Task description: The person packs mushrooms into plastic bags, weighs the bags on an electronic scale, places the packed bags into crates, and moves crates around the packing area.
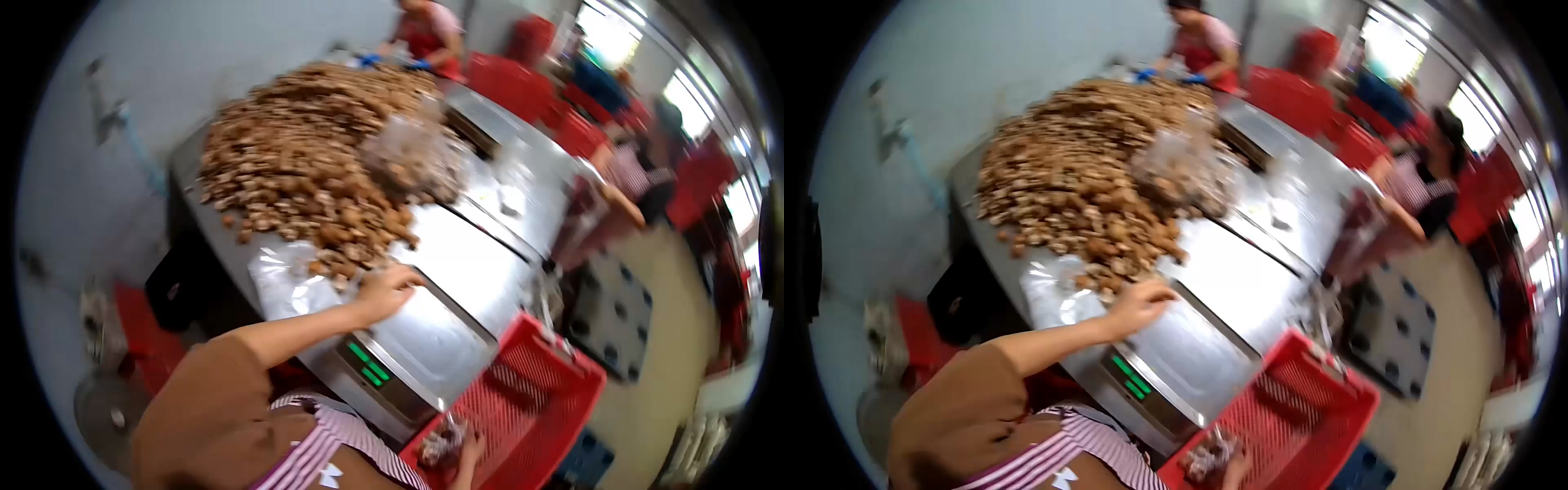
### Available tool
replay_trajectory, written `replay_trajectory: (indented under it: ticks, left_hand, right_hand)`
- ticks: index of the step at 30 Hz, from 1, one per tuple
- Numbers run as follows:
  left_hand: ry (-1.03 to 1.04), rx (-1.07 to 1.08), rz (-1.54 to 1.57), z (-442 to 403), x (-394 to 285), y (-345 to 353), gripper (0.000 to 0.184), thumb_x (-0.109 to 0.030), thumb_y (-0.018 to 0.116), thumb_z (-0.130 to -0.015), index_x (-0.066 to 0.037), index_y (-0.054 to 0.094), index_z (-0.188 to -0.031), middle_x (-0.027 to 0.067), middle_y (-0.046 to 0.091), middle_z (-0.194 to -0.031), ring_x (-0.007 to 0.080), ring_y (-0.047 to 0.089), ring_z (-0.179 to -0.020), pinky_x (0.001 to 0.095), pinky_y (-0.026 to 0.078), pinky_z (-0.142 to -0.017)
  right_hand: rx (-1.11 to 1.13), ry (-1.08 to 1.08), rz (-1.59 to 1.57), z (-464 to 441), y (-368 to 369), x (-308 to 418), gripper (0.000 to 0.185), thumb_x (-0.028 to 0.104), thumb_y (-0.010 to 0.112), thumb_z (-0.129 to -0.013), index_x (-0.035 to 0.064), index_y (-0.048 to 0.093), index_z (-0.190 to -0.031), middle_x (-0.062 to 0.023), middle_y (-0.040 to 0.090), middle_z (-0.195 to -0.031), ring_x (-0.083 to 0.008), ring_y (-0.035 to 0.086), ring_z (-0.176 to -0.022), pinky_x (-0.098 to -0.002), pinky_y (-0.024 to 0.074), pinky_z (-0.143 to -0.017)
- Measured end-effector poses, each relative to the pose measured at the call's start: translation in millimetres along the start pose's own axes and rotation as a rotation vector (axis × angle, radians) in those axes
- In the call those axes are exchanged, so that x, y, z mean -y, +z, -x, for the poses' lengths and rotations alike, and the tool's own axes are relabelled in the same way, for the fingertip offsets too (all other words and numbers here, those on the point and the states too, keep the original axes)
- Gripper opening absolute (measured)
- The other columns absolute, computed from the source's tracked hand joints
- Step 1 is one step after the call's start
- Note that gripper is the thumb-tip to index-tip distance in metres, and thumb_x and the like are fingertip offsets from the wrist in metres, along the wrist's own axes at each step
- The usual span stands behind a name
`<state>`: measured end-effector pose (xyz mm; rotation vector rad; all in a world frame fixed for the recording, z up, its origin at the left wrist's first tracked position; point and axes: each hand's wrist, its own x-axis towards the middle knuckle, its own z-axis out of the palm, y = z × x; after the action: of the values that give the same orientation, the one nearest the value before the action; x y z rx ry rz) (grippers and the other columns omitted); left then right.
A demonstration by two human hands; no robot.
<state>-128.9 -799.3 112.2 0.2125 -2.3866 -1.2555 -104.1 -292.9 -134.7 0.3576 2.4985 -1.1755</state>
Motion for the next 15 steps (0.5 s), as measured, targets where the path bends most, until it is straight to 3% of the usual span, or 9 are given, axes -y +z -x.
replay_trajectory:
  ticks: [1, 3, 4, 5, 7, 9, 11, 15]
  left_hand:
    - [-0.054, -0.016, 0.121, -7.9, 7.4, 3.6, 0.017, -0.003, 0.061, -0.085, -0.002, 0.068, -0.101, 0.0119, 0.064, -0.095, 0.0232, 0.064, -0.089, 0.0341, 0.051, -0.083]
    - [-0.136, -0.066, 0.464, -11.4, 12.8, 22.6, 0.021, -0.005, 0.061, -0.082, -0.003, 0.066, -0.102, 0.0118, 0.065, -0.095, 0.0238, 0.063, -0.093, 0.0373, 0.049, -0.083]
    - [-0.101, -0.016, 0.301, -14.7, -4.1, 21.8, 0.022, -0.006, 0.061, -0.082, -0.004, 0.065, -0.104, 0.0129, 0.065, -0.096, 0.027, 0.063, -0.091, 0.0366, 0.05, -0.082]
    - [0.039, -0.093, 0.43, -11.4, -18.6, 34.6, 0.02, -0.008, 0.06, -0.082, -0.003, 0.065, -0.101, 0.0131, 0.065, -0.095, 0.0295, 0.063, -0.089, 0.0378, 0.05, -0.079]
    - [0.129, -0.017, 0.419, 2.3, -18.6, 76.3, 0.012, -0.012, 0.06, -0.085, -0.005, 0.063, -0.095, 0.0118, 0.065, -0.09, 0.028, 0.063, -0.084, 0.039, 0.05, -0.075]
    - [0.341, -0.02, 0.445, 21.7, -29.0, 97.8, 0.01, -0.01, 0.06, -0.079, -0.007, 0.066, -0.086, 0.0118, 0.066, -0.083, 0.0283, 0.064, -0.076, 0.0406, 0.05, -0.068]
    - [0.45, 0.098, 0.529, 44.4, -12.7, 122.5, 0.017, -0.02, 0.066, -0.086, -0.005, 0.067, -0.094, 0.0164, 0.066, -0.088, 0.0321, 0.064, -0.078, 0.0442, 0.051, -0.068]
    - [0.42, 0.148, 0.353, 79.5, 11.2, 96.9, 0.012, -0.021, 0.065, -0.081, -0.012, 0.067, -0.088, 0.0123, 0.067, -0.078, 0.033, 0.063, -0.067, 0.046, 0.048, -0.058]
  right_hand:
    - [0.047, -0.036, -0.447, 2.0, 8.8, -3.2, 0.029, 0.011, 0.053, -0.091, -0.0058, 0.064, -0.112, -0.022, 0.068, -0.107, -0.0305, 0.064, -0.095, -0.0383, 0.0499, -0.089]
    - [0.022, -0.159, -0.324, -6.5, 23.9, 53.5, 0.029, 0.01, 0.053, -0.091, -0.0058, 0.064, -0.112, -0.022, 0.068, -0.107, -0.0306, 0.064, -0.095, -0.0384, 0.0499, -0.089]
    - [0.008, -0.234, -0.251, -7.5, 34.6, 84.5, 0.029, 0.01, 0.053, -0.091, -0.0058, 0.064, -0.112, -0.022, 0.068, -0.107, -0.0306, 0.064, -0.095, -0.0384, 0.0498, -0.089]
    - [0.008, -0.309, -0.184, -9.5, 46.8, 109.9, 0.029, 0.01, 0.053, -0.091, -0.0059, 0.064, -0.112, -0.022, 0.068, -0.107, -0.0306, 0.064, -0.095, -0.0384, 0.0498, -0.089]
    - [0.028, -0.425, -0.1, -17.3, 75.1, 156.2, 0.029, 0.01, 0.053, -0.091, -0.0059, 0.064, -0.112, -0.022, 0.068, -0.107, -0.0307, 0.064, -0.095, -0.0385, 0.0498, -0.089]
    - [0.046, -0.519, -0.041, -25.2, 100.4, 193.3, 0.029, 0.01, 0.052, -0.091, -0.006, 0.064, -0.112, -0.022, 0.068, -0.106, -0.0308, 0.064, -0.095, -0.0385, 0.0498, -0.089]
    - [0.076, -0.594, 0.003, -28.9, 128.3, 225.2, 0.029, 0.01, 0.052, -0.091, -0.006, 0.064, -0.111, -0.0219, 0.068, -0.106, -0.0308, 0.064, -0.095, -0.0386, 0.0497, -0.089]
    - [0.129, -0.704, 0.089, -34.9, 175.7, 278.9, 0.028, 0.009, 0.052, -0.09, -0.0061, 0.064, -0.111, -0.0219, 0.068, -0.106, -0.031, 0.064, -0.095, -0.0387, 0.0497, -0.088]
